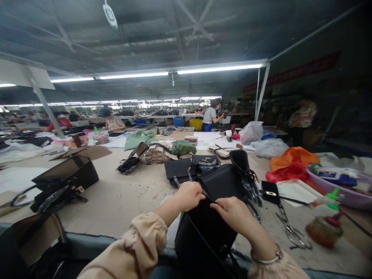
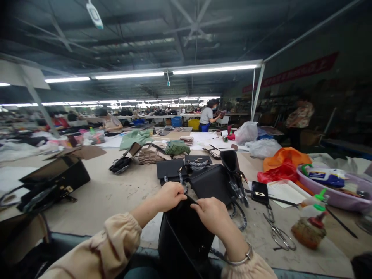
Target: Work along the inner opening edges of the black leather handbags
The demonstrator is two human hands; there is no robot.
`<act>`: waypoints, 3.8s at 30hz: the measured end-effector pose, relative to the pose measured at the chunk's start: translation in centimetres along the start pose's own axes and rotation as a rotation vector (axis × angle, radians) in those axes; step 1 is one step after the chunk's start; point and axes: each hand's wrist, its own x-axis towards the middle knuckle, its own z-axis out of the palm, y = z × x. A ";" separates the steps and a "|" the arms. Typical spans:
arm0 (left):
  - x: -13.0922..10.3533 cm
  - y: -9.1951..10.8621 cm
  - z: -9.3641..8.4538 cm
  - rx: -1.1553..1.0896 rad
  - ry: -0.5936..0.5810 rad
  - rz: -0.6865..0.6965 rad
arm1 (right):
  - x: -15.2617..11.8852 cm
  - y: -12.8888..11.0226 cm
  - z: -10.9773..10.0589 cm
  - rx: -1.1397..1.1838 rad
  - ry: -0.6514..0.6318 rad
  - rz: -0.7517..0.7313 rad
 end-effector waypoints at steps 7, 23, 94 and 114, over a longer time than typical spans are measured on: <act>-3.5 1.9 -1.6 -0.082 0.023 0.190 | -5.0 -2.7 -1.6 -0.072 -0.042 0.056; -2.4 2.2 -1.5 -0.200 -0.014 0.313 | -4.4 -3.3 -2.2 0.102 -0.084 0.038; -4.1 0.1 0.1 -0.802 0.087 0.068 | -1.7 -4.6 -0.9 -0.135 -0.027 -0.066; -9.8 3.3 0.1 -0.742 0.078 -0.289 | -2.6 -6.3 -1.7 -0.089 0.000 0.123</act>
